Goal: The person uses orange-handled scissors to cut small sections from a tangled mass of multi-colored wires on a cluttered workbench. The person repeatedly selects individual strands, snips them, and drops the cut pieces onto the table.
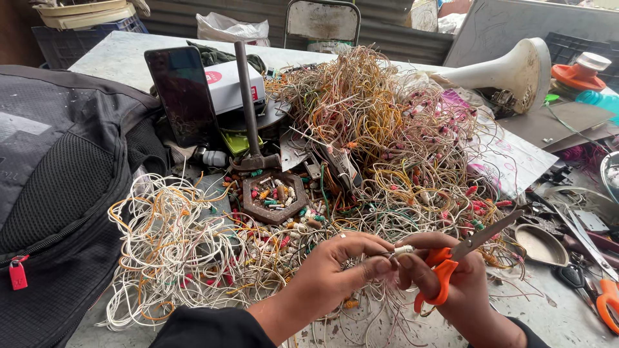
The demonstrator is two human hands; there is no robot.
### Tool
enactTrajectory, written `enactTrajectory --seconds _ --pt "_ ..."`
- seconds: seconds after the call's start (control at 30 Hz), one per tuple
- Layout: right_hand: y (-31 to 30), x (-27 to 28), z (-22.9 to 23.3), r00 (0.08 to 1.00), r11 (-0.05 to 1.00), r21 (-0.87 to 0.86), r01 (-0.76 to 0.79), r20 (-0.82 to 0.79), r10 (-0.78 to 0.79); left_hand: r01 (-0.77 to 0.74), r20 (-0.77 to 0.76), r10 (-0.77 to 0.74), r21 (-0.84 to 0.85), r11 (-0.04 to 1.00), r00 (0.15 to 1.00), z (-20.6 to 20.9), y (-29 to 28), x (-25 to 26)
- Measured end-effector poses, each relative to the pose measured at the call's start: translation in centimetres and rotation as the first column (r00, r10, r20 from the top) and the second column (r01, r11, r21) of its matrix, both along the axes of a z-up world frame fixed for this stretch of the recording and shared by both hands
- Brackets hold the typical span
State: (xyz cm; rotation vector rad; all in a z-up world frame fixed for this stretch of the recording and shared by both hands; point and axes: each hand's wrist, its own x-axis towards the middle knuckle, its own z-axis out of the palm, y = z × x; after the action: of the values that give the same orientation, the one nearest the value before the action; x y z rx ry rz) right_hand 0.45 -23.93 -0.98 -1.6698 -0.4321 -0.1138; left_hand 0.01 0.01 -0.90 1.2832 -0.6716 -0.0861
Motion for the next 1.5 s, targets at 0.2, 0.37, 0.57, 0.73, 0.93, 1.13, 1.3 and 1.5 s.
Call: enactTrajectory --seconds 0.2,0.37,0.57,0.73,0.93,1.13,1.3,1.5 --pt "0.7 1.0 2.4 0.976 0.898 -0.381 -0.219 -0.103 0.194 -0.174 -0.191 0.133 -0.215 0.961 0.973 1.2 0.8 0.7" --pt "2.5 0.4 3.5 0.98 0.568 -0.798 -0.2 -0.159 0.121 -0.312 -0.086 0.31 0.002 0.95 0.947 2.3 1.2 0.1" --pt "2.9 0.3 4.0 0.983 0.57 -0.803 -0.173 -0.104 0.151 -0.376 0.098 0.363 0.188 0.907 0.927 3.4 1.2 -0.5" --pt "3.1 0.2 4.2 0.985 0.579 -0.797 -0.169 -0.111 0.134 -0.4 0.205 0.353 0.27 0.876 0.913 3.4 1.2 -0.6" --pt "3.2 0.2 4.5 0.98 0.577 -0.795 -0.185 -0.109 0.164 -0.423 0.28 0.35 0.268 0.866 0.894 3.0 1.1 -0.7" --pt "3.0 0.1 4.4 0.975 0.653 -0.725 -0.221 -0.147 0.168 -0.447 0.296 0.364 0.299 0.843 0.883 3.0 1.1 -0.6" --pt "3.0 0.1 3.8 0.966 0.67 -0.708 -0.224 -0.255 0.053 -0.476 0.324 0.378 0.314 0.822 0.867 3.4 1.3 -0.7" --pt "2.6 0.5 2.5 0.974 0.693 -0.702 -0.163 -0.226 0.0 -0.38 0.175 0.344 0.254 0.889 0.923 3.2 1.3 -0.5"
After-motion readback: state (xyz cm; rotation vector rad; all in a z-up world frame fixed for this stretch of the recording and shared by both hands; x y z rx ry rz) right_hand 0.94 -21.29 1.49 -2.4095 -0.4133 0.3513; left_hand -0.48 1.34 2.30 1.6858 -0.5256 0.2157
